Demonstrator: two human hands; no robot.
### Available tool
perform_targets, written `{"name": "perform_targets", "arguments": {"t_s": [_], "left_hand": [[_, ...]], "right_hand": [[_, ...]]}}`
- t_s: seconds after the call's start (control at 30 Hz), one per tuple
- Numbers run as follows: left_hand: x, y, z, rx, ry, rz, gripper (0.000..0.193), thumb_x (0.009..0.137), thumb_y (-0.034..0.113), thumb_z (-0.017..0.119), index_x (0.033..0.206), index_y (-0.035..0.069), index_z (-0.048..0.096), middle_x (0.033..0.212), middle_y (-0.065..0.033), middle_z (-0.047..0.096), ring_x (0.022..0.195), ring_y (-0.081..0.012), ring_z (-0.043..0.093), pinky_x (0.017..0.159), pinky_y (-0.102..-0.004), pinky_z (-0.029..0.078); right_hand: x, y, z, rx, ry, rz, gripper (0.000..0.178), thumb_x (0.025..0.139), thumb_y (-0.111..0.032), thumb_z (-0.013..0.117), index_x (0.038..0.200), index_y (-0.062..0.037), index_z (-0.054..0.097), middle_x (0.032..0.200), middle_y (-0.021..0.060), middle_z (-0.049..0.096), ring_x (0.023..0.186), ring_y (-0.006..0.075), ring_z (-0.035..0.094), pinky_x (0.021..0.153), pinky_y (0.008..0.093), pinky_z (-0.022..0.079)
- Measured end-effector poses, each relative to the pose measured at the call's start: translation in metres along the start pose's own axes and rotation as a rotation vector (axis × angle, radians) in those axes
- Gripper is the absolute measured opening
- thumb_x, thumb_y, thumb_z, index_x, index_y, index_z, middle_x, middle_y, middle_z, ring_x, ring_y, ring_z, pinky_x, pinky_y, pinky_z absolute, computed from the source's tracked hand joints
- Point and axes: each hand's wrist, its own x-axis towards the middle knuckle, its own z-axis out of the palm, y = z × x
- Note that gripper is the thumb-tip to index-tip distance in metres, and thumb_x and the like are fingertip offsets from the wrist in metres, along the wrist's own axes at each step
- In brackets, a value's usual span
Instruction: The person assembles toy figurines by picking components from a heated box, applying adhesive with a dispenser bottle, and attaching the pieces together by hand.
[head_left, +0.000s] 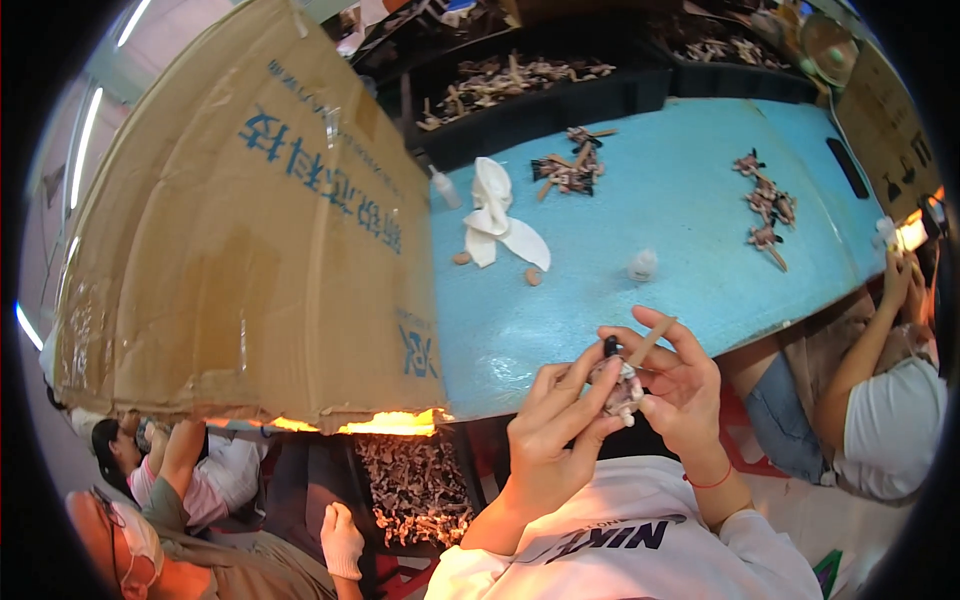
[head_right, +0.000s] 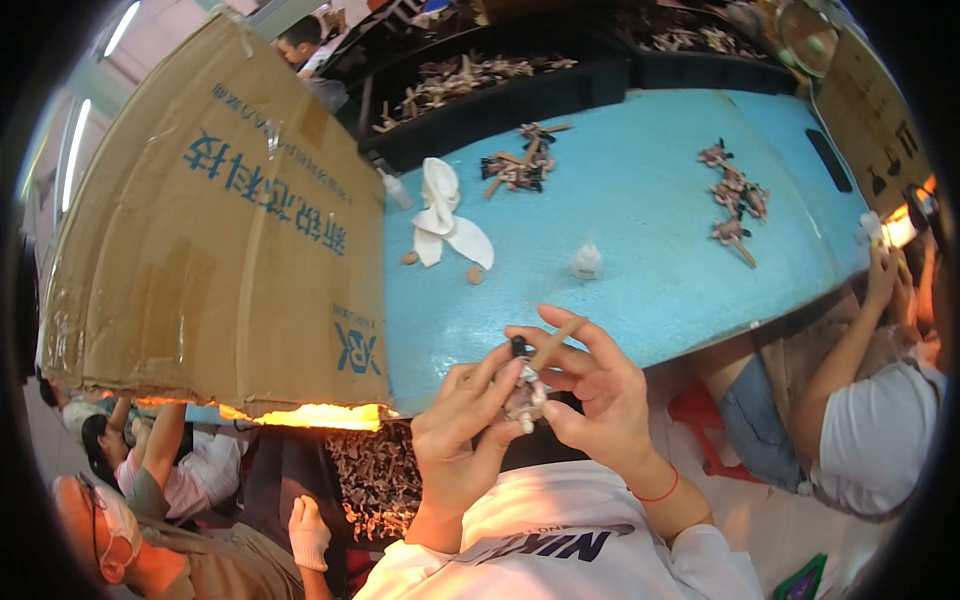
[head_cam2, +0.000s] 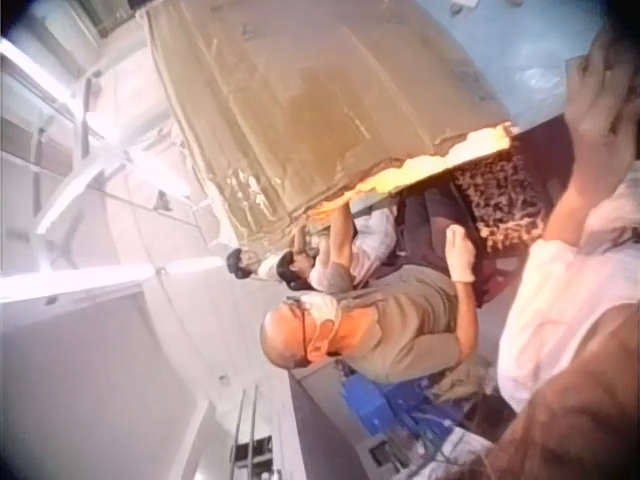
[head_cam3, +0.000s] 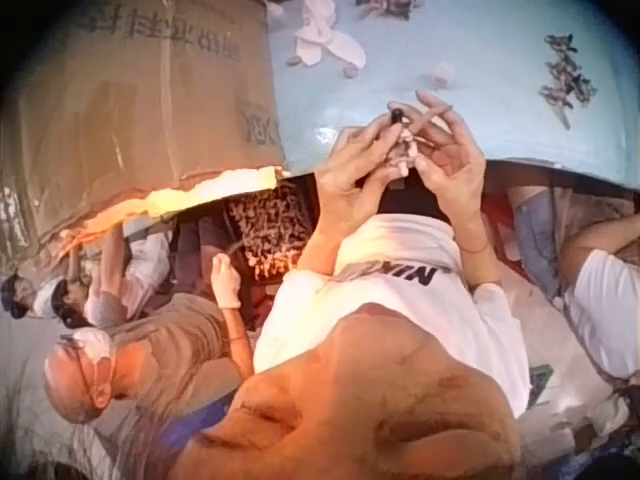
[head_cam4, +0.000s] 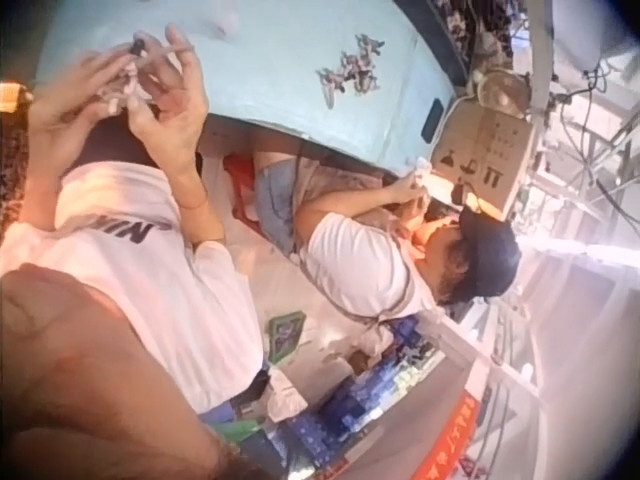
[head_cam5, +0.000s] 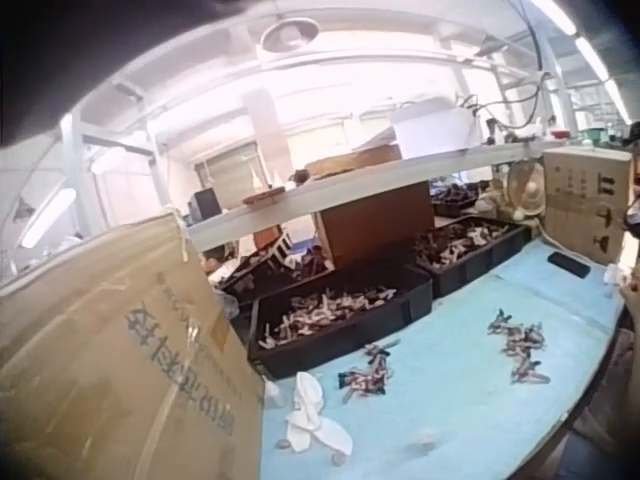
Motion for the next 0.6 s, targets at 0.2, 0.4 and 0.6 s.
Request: {"name": "perform_targets", "arguments": {"t_s": [0.2,0.4,0.6], "left_hand": [[-0.014,-0.004,-0.008,-0.002,0.051,0.010,0.051,0.065,-0.002,0.068,0.115,0.001,0.058,0.118,-0.0200,0.054,0.086,-0.0320,0.055,0.073,-0.0350,0.048],[-0.015,-0.007,0.003,-0.115,0.091,0.059,0.049,0.071,0.003,0.067,0.118,-0.001,0.055,0.121,-0.0194,0.051,0.091,-0.0330,0.050,0.078,-0.0367,0.045],[-0.019,-0.013,0.003,-0.115,0.106,0.053,0.049,0.072,0.005,0.066,0.118,-0.002,0.053,0.123,-0.0196,0.050,0.091,-0.0324,0.048,0.080,-0.0369,0.043]], "right_hand": [[-0.002,0.008,0.017,-0.089,0.124,0.065,0.066,0.073,-0.002,0.059,0.131,0.0058,0.028,0.119,0.0246,0.051,0.108,0.0250,0.053,0.090,0.0331,0.046],[-0.006,0.010,0.009,-0.186,0.196,-0.009,0.074,0.073,-0.017,0.067,0.132,0.0049,0.028,0.118,0.0266,0.051,0.105,0.0233,0.055,0.087,0.0302,0.046],[-0.002,0.015,0.013,-0.241,0.169,0.005,0.082,0.072,-0.029,0.071,0.133,0.0040,0.028,0.119,0.0260,0.050,0.107,0.0252,0.053,0.087,0.0313,0.046]]}}
